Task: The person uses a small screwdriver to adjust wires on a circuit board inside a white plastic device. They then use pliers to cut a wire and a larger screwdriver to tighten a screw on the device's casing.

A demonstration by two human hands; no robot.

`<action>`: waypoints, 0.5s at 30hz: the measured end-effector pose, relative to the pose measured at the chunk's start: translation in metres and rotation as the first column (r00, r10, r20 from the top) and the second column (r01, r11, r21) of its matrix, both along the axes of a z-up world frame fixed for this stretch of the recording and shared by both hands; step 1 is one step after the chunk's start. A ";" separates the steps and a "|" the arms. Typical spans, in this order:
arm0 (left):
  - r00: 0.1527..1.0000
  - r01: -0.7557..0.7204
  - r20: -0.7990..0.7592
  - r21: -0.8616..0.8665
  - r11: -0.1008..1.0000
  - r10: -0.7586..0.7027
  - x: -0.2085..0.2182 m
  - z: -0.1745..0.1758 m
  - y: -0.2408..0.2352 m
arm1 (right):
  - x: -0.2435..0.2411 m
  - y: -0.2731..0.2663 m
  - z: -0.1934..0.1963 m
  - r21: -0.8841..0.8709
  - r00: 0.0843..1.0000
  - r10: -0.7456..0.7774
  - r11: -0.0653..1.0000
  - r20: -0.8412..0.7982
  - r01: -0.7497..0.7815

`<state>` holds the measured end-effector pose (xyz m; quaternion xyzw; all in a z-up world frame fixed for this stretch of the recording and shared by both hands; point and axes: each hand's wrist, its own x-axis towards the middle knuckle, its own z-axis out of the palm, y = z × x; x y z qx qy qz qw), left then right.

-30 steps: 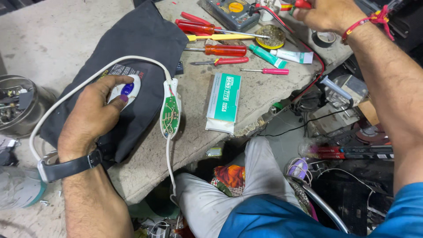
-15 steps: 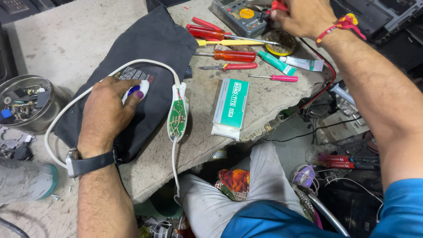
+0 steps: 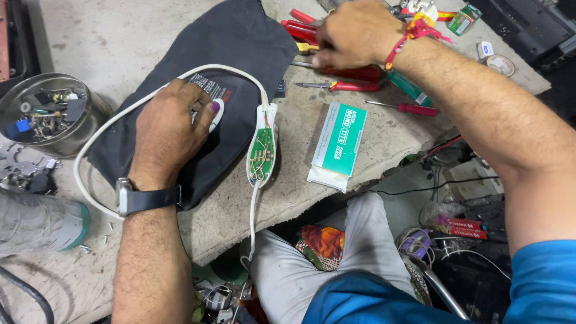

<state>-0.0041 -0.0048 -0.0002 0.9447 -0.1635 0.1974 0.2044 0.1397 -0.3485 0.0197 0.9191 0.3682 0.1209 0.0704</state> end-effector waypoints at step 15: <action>0.999 0.008 -0.038 -0.071 0.997 -0.011 0.003 -0.008 0.011 | -0.094 -0.056 0.077 -0.167 0.963 -0.131 0.971 0.235 0.173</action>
